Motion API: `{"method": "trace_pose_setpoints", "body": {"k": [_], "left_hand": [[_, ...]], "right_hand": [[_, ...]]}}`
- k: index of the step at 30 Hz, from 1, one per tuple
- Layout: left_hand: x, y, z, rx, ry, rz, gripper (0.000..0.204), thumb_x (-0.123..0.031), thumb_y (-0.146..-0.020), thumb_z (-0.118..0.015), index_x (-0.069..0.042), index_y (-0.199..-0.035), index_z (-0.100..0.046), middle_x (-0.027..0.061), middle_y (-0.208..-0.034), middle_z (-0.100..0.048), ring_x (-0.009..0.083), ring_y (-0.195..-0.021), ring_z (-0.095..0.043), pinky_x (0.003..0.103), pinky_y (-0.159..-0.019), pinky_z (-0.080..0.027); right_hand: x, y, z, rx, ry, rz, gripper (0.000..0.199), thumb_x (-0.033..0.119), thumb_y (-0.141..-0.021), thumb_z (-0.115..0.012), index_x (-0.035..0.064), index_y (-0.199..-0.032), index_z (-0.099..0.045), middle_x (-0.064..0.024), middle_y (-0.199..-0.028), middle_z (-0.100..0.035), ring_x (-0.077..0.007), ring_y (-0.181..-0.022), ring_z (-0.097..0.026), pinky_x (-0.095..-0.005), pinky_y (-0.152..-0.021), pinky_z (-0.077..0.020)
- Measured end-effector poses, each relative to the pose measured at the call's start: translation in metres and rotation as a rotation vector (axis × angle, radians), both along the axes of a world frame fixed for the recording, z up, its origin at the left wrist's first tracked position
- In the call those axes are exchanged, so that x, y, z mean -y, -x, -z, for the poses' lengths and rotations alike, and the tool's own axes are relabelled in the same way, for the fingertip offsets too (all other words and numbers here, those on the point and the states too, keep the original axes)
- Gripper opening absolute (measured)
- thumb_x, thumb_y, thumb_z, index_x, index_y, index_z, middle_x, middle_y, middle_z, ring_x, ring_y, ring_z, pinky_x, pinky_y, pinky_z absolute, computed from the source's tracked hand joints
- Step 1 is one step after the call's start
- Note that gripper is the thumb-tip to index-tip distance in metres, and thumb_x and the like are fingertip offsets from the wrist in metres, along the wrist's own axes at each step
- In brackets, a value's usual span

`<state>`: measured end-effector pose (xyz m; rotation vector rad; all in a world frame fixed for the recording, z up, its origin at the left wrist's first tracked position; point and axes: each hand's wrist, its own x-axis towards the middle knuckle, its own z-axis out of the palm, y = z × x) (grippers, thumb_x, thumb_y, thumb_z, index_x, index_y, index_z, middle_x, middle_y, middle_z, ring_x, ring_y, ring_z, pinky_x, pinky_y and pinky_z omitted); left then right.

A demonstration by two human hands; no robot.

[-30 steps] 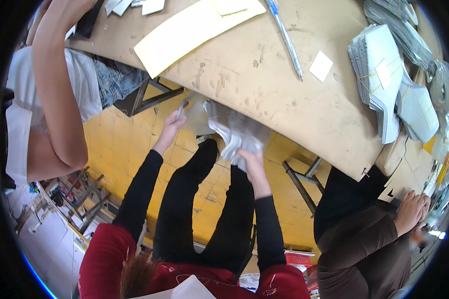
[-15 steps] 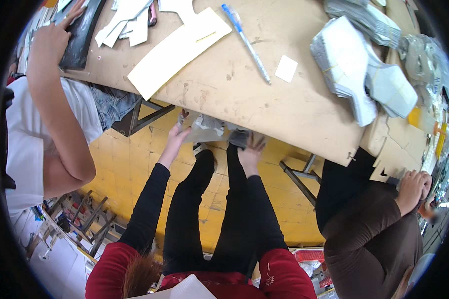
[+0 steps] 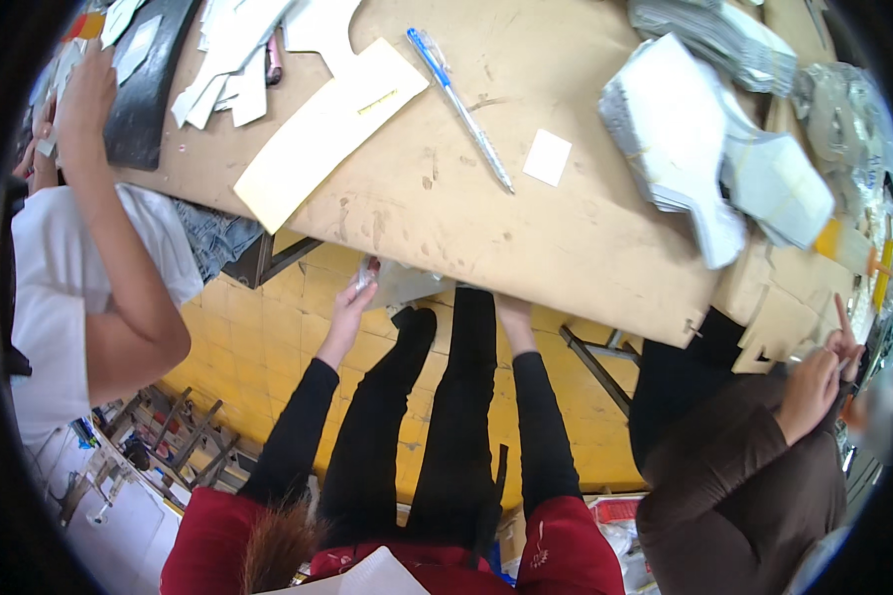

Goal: The person repeatedly picks up small white paper pieces, writes on them with a blue pen, and stacks them into bundles. They also handle larger white paper cutouts and rubber bands, organizing them on the table. Coworkers are visible working nearby.

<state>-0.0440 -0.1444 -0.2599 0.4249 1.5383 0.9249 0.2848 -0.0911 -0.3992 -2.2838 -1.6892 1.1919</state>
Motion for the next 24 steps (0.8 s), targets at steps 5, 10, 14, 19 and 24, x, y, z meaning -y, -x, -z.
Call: {"method": "trace_pose_setpoints", "body": {"k": [5, 10, 14, 19, 24], "left_hand": [[0.002, -0.003, -0.01, -0.04, 0.085, 0.062, 0.026, -0.016, -0.102, -0.062, 0.003, -0.117, -0.071, 0.006, -0.124, -0.061, 0.017, -0.117, -0.057, 0.03, -0.103, -0.041], [0.02, 0.005, -0.022, -0.104, 0.092, -0.006, 0.02, -0.014, -0.097, -0.065, 0.003, -0.097, -0.075, 0.0057, -0.102, -0.065, 0.0169, -0.107, -0.059, 0.032, -0.099, -0.043], [0.034, 0.021, -0.015, -0.177, -0.033, 0.044, 0.027, -0.02, -0.099, -0.063, 0.001, -0.085, -0.073, 0.0088, -0.098, -0.073, 0.0155, -0.081, -0.055, 0.033, -0.085, -0.043], [0.008, 0.043, -0.01, 0.269, 0.277, -0.116, 0.029, -0.027, -0.102, -0.057, 0.0, -0.112, -0.066, 0.0167, -0.114, -0.074, 0.0163, -0.075, -0.057, 0.032, -0.084, -0.043], [-0.023, 0.034, -0.018, 0.324, 0.244, 0.129, 0.065, -0.037, -0.105, -0.052, -0.005, -0.156, -0.029, 0.0129, -0.143, -0.057, 0.0166, -0.108, -0.057, 0.032, -0.106, -0.038]], "right_hand": [[-0.001, 0.065, 0.111, 0.074, 0.375, -0.12, 0.057, 0.019, -0.092, -0.068, 0.0083, -0.143, -0.045, -0.0221, -0.14, -0.055, -0.0379, -0.124, -0.055, -0.0465, -0.097, -0.0513], [0.055, 0.072, 0.149, 0.172, 0.586, -0.08, 0.061, 0.022, -0.093, -0.066, 0.0095, -0.146, -0.038, -0.0216, -0.141, -0.053, -0.038, -0.122, -0.057, -0.0489, -0.095, -0.052], [0.07, 0.068, 0.15, 0.128, 0.623, 0.013, 0.064, 0.024, -0.094, -0.065, 0.0105, -0.148, -0.033, -0.0213, -0.142, -0.052, -0.038, -0.12, -0.058, -0.0508, -0.094, -0.0526], [0.039, 0.08, 0.12, -0.083, 0.647, 0.191, 0.069, 0.028, -0.095, -0.063, 0.0118, -0.151, -0.026, -0.0208, -0.144, -0.05, -0.0381, -0.118, -0.059, -0.0531, -0.092, -0.0533], [0.026, 0.086, 0.083, -0.333, 0.713, 0.492, 0.073, 0.031, -0.097, -0.061, 0.013, -0.154, -0.02, -0.0203, -0.145, -0.049, -0.0382, -0.115, -0.06, -0.0555, -0.09, -0.054]]}}
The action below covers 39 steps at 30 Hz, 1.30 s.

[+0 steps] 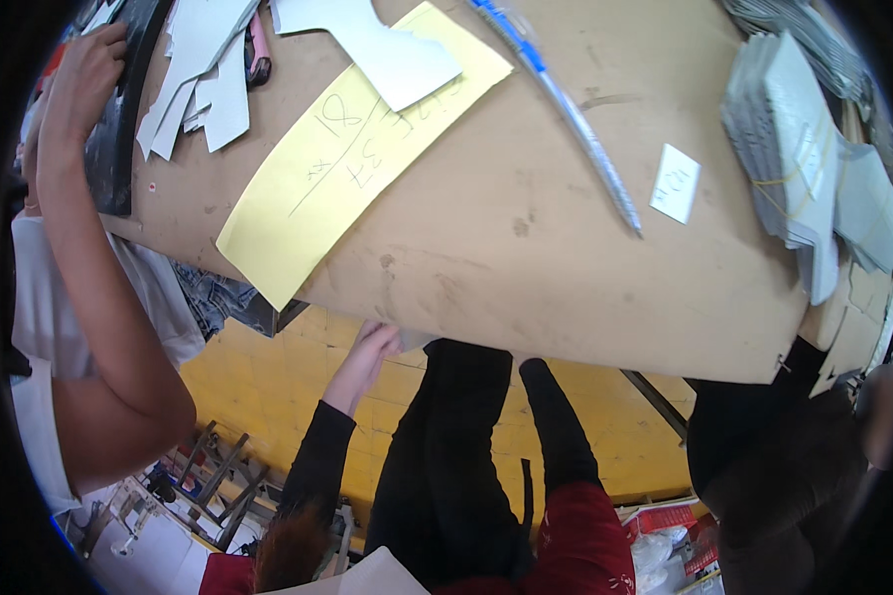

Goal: The person repeatedly picks up small white paper pieces, writes on them with a blue pen, and stacks them into bundles. They also handle larger white paper cutouts and rubber bands, organizing them on the table. Coworkers are visible working nearby.

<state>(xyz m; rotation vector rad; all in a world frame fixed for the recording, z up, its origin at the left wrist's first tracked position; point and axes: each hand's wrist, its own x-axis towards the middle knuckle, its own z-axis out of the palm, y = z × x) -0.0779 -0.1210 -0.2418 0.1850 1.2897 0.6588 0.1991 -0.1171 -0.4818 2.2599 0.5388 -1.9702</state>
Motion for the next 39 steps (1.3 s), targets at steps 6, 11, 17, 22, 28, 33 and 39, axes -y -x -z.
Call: {"method": "trace_pose_setpoints", "body": {"k": [6, 11, 17, 22, 28, 33, 39], "left_hand": [[0.015, -0.006, -0.001, -0.001, 0.103, -0.011, 0.074, -0.042, -0.105, -0.052, -0.011, -0.162, -0.017, 0.0065, -0.162, -0.033, 0.0165, -0.136, -0.041, 0.036, -0.11, -0.035], [0.035, -0.003, 0.001, -0.279, -0.061, 0.297, 0.075, -0.038, -0.104, -0.056, -0.015, -0.163, -0.015, 0.0055, -0.158, -0.039, 0.0183, -0.128, -0.047, 0.037, -0.108, -0.037], [0.012, -0.007, 0.022, -0.215, 0.056, 0.135, 0.065, -0.032, -0.099, -0.063, -0.011, -0.154, -0.034, 0.0047, -0.144, -0.054, 0.0207, -0.129, -0.051, 0.039, -0.103, -0.039], [0.0, -0.016, 0.032, -0.276, -0.008, 0.045, 0.064, -0.029, -0.097, -0.065, -0.011, -0.151, -0.036, 0.0056, -0.145, -0.053, 0.0212, -0.129, -0.05, 0.039, -0.103, -0.039], [0.009, -0.012, 0.019, -0.264, 0.064, 0.083, 0.072, -0.028, -0.097, -0.065, -0.008, -0.156, -0.029, 0.008, -0.148, -0.051, 0.0214, -0.131, -0.049, 0.037, -0.105, -0.038], [0.02, -0.004, 0.013, -0.257, 0.0, 0.109, 0.071, -0.032, -0.097, -0.065, -0.005, -0.155, -0.033, 0.0115, -0.153, -0.046, 0.0231, -0.139, -0.043, 0.035, -0.112, -0.033], [0.019, -0.006, 0.018, -0.238, -0.077, 0.107, 0.076, -0.035, -0.098, -0.065, -0.003, -0.157, -0.029, 0.0144, -0.155, -0.041, 0.0238, -0.142, -0.04, 0.033, -0.115, -0.031]], "right_hand": [[0.03, -0.031, -0.049, 0.167, 0.081, 0.288, 0.079, 0.034, -0.098, -0.059, 0.0145, -0.158, -0.012, -0.0198, -0.147, -0.047, -0.0383, -0.112, -0.062, -0.0584, -0.087, -0.0548], [0.029, -0.047, -0.142, 0.47, -0.106, 0.507, 0.09, 0.028, -0.099, -0.06, 0.0134, -0.16, 0.004, -0.0232, -0.149, -0.042, -0.0371, -0.088, -0.069, -0.043, -0.061, -0.0648], [-0.021, -0.056, -0.365, 0.0, -1.367, -0.312, 0.047, 0.007, -0.088, -0.073, -0.0013, -0.131, -0.057, -0.0172, -0.12, -0.066, -0.032, -0.093, -0.069, -0.0371, -0.077, -0.0574], [-0.16, -0.075, -0.469, 0.78, -1.732, -0.326, 0.054, -0.001, -0.081, -0.072, 0.0017, -0.133, -0.056, -0.0159, -0.126, -0.064, -0.0317, -0.119, -0.058, -0.042, -0.106, -0.0422], [-0.243, -0.065, -0.477, 0.835, -1.227, -0.58, 0.057, 0.014, -0.075, -0.076, 0.0017, -0.128, -0.061, -0.0197, -0.126, -0.062, -0.0399, -0.107, -0.058, -0.0467, -0.101, -0.0443], [-0.178, -0.087, -0.497, 0.355, -1.361, -0.234, 0.057, 0.017, -0.073, -0.074, -0.0043, -0.124, -0.062, -0.0142, -0.099, -0.063, -0.0255, -0.1, -0.061, -0.035, -0.089, -0.0482], [-0.066, -0.12, -0.48, -0.384, -0.944, -0.029, 0.062, 0.025, -0.074, -0.075, -0.0084, -0.124, -0.061, -0.009, -0.112, -0.067, -0.015, -0.104, -0.062, -0.0294, -0.092, -0.0474]]}}
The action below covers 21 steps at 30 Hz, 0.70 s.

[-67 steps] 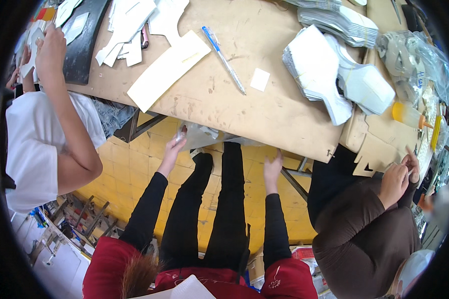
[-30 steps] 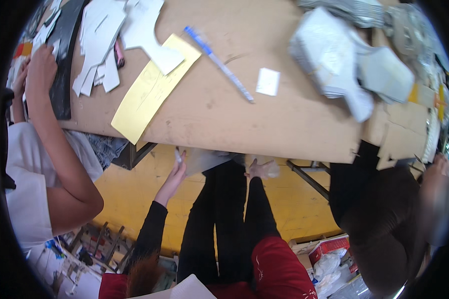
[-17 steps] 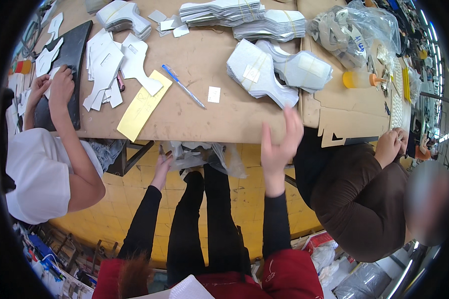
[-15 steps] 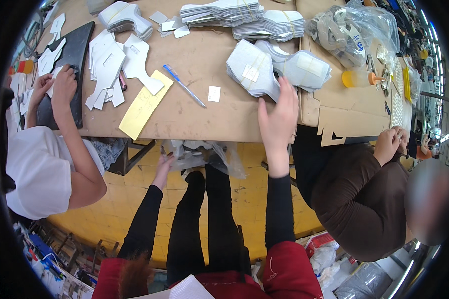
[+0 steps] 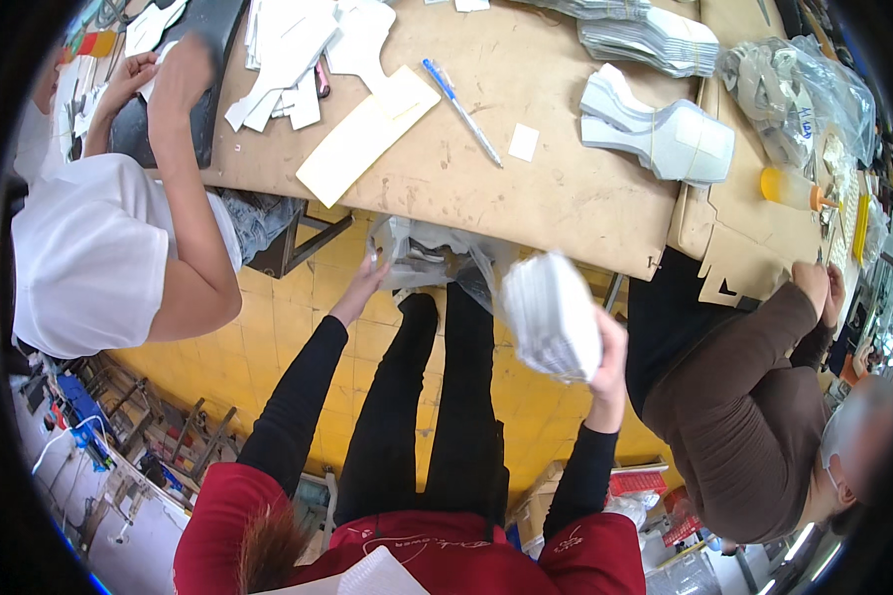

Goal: The person repeatedly picks up small white paper pieces, writes on them with a blue pen, and stacks them into bundles. They also handle larger white paper cutouts and rubber bands, organizing them on the table. Coworkers are visible working nearby.

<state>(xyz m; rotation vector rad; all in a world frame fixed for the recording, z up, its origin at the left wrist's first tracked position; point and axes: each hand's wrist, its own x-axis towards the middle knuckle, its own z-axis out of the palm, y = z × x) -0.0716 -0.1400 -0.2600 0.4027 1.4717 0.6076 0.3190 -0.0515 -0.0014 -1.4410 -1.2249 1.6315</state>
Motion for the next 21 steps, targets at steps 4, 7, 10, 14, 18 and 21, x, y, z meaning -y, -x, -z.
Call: {"method": "trace_pose_setpoints", "body": {"k": [4, 7, 10, 14, 18, 21], "left_hand": [[-0.002, -0.003, -0.001, 0.066, 0.004, 0.072, 0.077, -0.022, -0.096, -0.063, -0.012, -0.161, -0.022, 0.0072, -0.158, -0.035, 0.0196, -0.141, -0.038, 0.033, -0.113, -0.033], [-0.001, -0.004, -0.006, 0.045, -0.066, 0.11, 0.083, -0.009, -0.089, -0.06, -0.01, -0.161, -0.02, 0.0099, -0.16, -0.033, 0.0217, -0.141, -0.038, 0.033, -0.114, -0.032], [0.002, -0.007, -0.013, 0.023, -0.001, 0.035, 0.088, -0.002, -0.083, -0.058, -0.008, -0.162, -0.018, 0.0112, -0.161, -0.032, 0.0234, -0.142, -0.037, 0.033, -0.115, -0.031], [-0.003, -0.014, -0.017, -0.03, -0.014, -0.06, 0.085, -0.002, -0.081, -0.059, -0.006, -0.159, -0.024, 0.0137, -0.157, -0.037, 0.0256, -0.142, -0.039, 0.033, -0.114, -0.031], [-0.013, -0.024, -0.014, 0.001, 0.108, -0.113, 0.077, -0.004, -0.083, -0.06, -0.005, -0.154, -0.031, 0.0135, -0.143, -0.052, 0.0244, -0.132, -0.048, 0.034, -0.11, -0.036], [-0.012, -0.026, -0.01, -0.031, 0.206, -0.204, 0.061, -0.007, -0.085, -0.061, -0.003, -0.144, -0.045, 0.0107, -0.124, -0.063, 0.021, -0.118, -0.056, 0.033, -0.102, -0.041]], "right_hand": [[0.019, 0.019, 0.073, -0.145, 0.397, -0.315, 0.07, 0.032, -0.073, -0.076, -0.008, -0.129, -0.06, -0.0106, -0.116, -0.069, -0.0177, -0.105, -0.064, -0.0305, -0.092, -0.0489], [0.012, 0.071, 0.16, 0.254, 0.412, -0.622, 0.07, 0.032, -0.075, -0.076, -0.0041, -0.133, -0.059, -0.0186, -0.125, -0.067, -0.0333, -0.115, -0.064, -0.037, -0.099, -0.049], [0.033, 0.129, 0.225, 0.688, 0.057, -0.522, 0.066, 0.026, -0.082, -0.074, -0.001, -0.138, -0.055, -0.0263, -0.134, -0.057, -0.0383, -0.123, -0.057, -0.0409, -0.106, -0.0454], [0.058, 0.153, 0.247, 0.644, 0.054, -0.295, 0.059, 0.02, -0.085, -0.072, 0.0042, -0.139, -0.053, -0.025, -0.132, -0.055, -0.0403, -0.123, -0.055, -0.044, -0.105, -0.0462], [0.083, 0.119, 0.201, 0.44, 0.021, -0.412, 0.042, 0.011, -0.089, -0.068, 0.0044, -0.129, -0.06, -0.0186, -0.12, -0.06, -0.0405, -0.113, -0.059, -0.0443, -0.096, -0.0495], [0.08, 0.084, 0.152, 0.41, 0.212, -0.511, 0.038, 0.012, -0.092, -0.065, 0.0046, -0.129, -0.06, -0.0193, -0.118, -0.061, -0.0398, -0.108, -0.061, -0.0446, -0.093, -0.0503]]}}
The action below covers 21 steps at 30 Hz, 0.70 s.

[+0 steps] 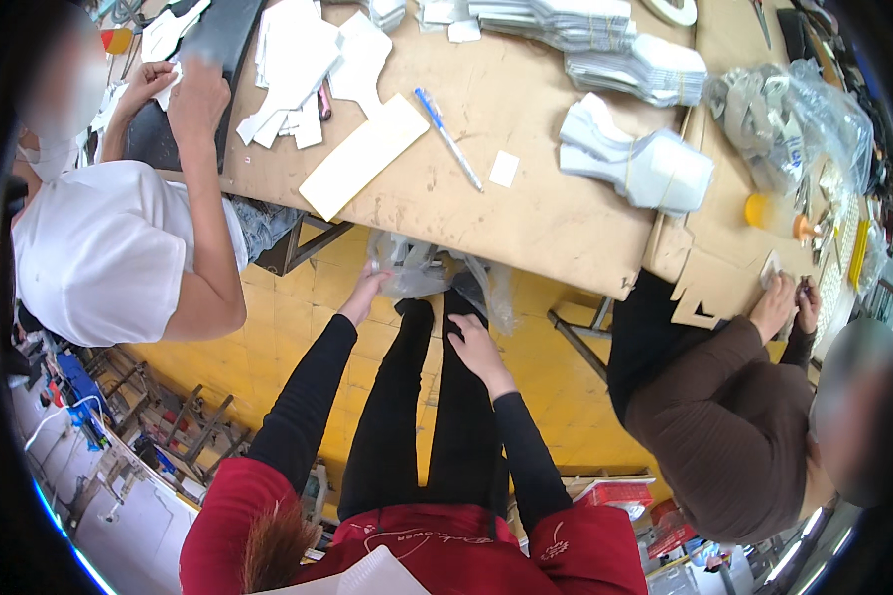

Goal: The person repeatedly picks up small white paper pieces, writes on them with a blue pen, and stacks them into bundles. They also handle larger white paper cutouts and rubber bands, organizing them on the table. Coworkers are visible working nearby.

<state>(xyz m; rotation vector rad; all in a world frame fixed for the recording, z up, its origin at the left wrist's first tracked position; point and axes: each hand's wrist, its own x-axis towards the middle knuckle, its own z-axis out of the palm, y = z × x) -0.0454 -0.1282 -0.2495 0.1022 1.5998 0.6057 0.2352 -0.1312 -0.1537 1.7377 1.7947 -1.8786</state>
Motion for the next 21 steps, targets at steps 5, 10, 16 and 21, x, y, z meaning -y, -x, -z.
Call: {"method": "trace_pose_setpoints", "body": {"k": [5, 10, 16, 21], "left_hand": [[0.01, 0.003, 0.017, -0.136, 0.052, 0.099, 0.043, -0.013, -0.085, -0.066, -0.001, -0.126, -0.061, 0.0101, -0.106, -0.069, 0.0211, -0.099, -0.063, 0.032, -0.088, -0.048], [0.012, -0.012, 0.047, -0.292, 0.058, 0.062, 0.046, -0.012, -0.083, -0.068, 0.0, -0.126, -0.062, 0.0156, -0.11, -0.071, 0.0259, -0.101, -0.067, 0.036, -0.088, -0.051], [0.001, -0.034, 0.061, -0.455, 0.088, 0.138, 0.05, -0.012, -0.084, -0.068, 0.002, -0.131, -0.06, 0.0226, -0.127, -0.066, 0.0354, -0.123, -0.061, 0.039, -0.101, -0.046], [-0.041, -0.055, -0.035, -0.337, -0.04, 0.587, 0.039, -0.028, -0.089, -0.065, 0.004, -0.112, -0.068, 0.0228, -0.108, -0.072, 0.0364, -0.107, -0.067, 0.041, -0.092, -0.05]], "right_hand": [[-0.055, -0.033, -0.096, -0.017, -0.143, 0.091, 0.023, 0.002, -0.093, -0.064, -0.0011, -0.115, -0.068, -0.0167, -0.101, -0.072, -0.0272, -0.091, -0.071, -0.0332, -0.083, -0.0549], [-0.154, -0.021, -0.171, -0.135, -0.644, 0.268, 0.012, -0.002, -0.093, -0.063, -0.0019, -0.104, -0.07, -0.0131, -0.091, -0.071, -0.0221, -0.083, -0.071, -0.0317, -0.076, -0.0543], [-0.257, 0.019, -0.159, -0.01, -0.832, 0.124, 0.032, -0.002, -0.085, -0.07, 0.0023, -0.116, -0.065, -0.0138, -0.106, -0.064, -0.0259, -0.095, -0.065, -0.0329, -0.081, -0.0521], [-0.267, 0.027, -0.149, 0.004, -0.683, 0.178, 0.031, 0.0, -0.082, -0.073, 0.0033, -0.112, -0.067, -0.0131, -0.101, -0.066, -0.026, -0.092, -0.065, -0.0345, -0.081, -0.0523]]}}
